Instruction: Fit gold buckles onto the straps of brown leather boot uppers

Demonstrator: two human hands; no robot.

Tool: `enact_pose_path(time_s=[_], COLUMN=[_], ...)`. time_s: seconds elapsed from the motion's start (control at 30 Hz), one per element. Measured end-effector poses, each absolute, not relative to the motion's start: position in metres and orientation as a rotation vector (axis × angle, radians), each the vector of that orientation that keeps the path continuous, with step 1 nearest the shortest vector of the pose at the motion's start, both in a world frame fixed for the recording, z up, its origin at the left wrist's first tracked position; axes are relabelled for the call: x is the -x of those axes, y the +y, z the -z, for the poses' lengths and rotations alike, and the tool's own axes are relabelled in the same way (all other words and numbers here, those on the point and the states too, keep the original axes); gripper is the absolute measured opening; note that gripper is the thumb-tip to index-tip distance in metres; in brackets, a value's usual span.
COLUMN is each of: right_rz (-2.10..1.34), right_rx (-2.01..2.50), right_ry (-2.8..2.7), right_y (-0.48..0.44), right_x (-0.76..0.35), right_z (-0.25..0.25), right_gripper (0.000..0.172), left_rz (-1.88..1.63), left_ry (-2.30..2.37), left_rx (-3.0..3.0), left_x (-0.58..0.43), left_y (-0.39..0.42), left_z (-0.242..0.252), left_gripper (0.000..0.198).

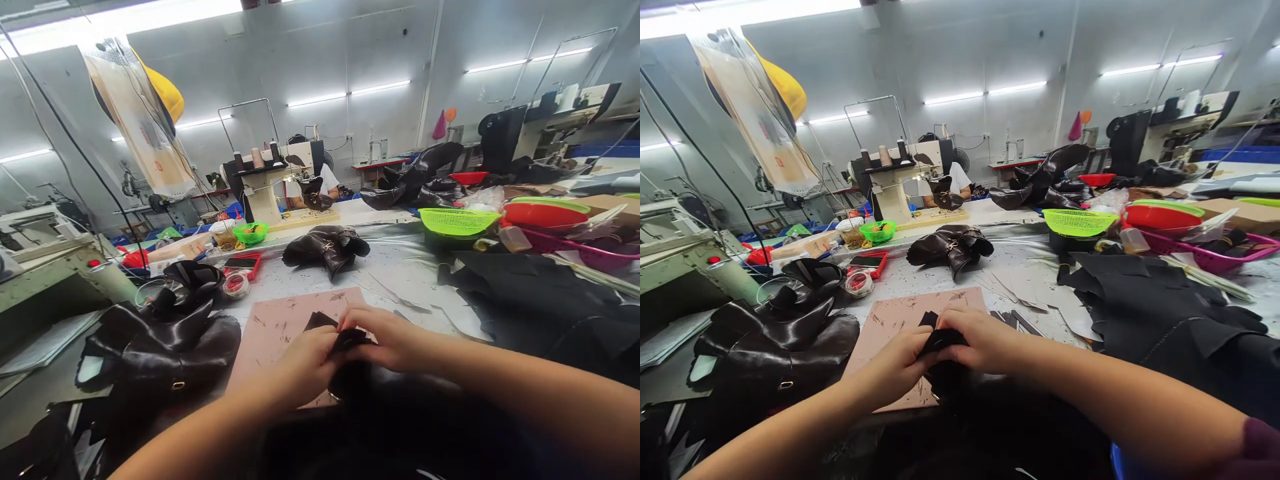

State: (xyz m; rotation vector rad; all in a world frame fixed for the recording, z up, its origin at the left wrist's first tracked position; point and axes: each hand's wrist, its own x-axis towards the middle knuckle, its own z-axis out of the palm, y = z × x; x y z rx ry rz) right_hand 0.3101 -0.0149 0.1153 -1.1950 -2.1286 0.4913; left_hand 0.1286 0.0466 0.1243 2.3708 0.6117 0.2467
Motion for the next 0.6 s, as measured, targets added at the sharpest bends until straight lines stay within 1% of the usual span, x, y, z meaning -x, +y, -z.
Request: enact_pose_path(time_s=[0.03,0.13,0.23,0.33,0.4,0.47,0.57,0.6], right_rz=[-0.481,-0.381,-0.298,-0.116,0.077,0.201,0.254,0.252], right_rx=[1.184,1.256,1.304,1.189,1.039,0.899,0.827,0.835], right_ry=[-2.111,-2.165,-2.325,-2.503,-2.593,-2.66,-2.722,-2.731], right_y=[-0.016,-0.022,-0.029,-0.039,-0.047,-0.054,-0.059,-0.059], right_x=[-0.305,-0.294,-0.286,-0.281,-0.279,-0.279,-0.282,-0.283], right_z=[-0.116,-0.117,-0.12,-0.128,-0.135,-0.14,-0.145,-0.145], right_gripper=[0.013,0.011,0.01,0.006,0.014,0.02,0.024,0.024], left_rz=[-0.213,-0.038,-0.012,0.014,0.017,-0.034,-0.118,-0.136], left_ry=[0.671,0.69,0.479,0.48,0.487,0.455,0.495,0.524], left_rx=[-2.367,-2.329,-2.32,-2.276,-2.294,-2.335,-2.355,-2.348], left_x=[-0.128,-0.123,-0.116,-0.107,-0.1,-0.091,-0.078,-0.074], left_y=[0.046,0.046,0.039,0.025,0.015,0.008,0.003,0.003], left_z=[-0.125,-0.125,-0.126,-0.125,-0.121,-0.113,-0.096,-0.089], left_gripper=[0.018,0.007,0.015,0.022,0.022,0.016,0.013,0.016])
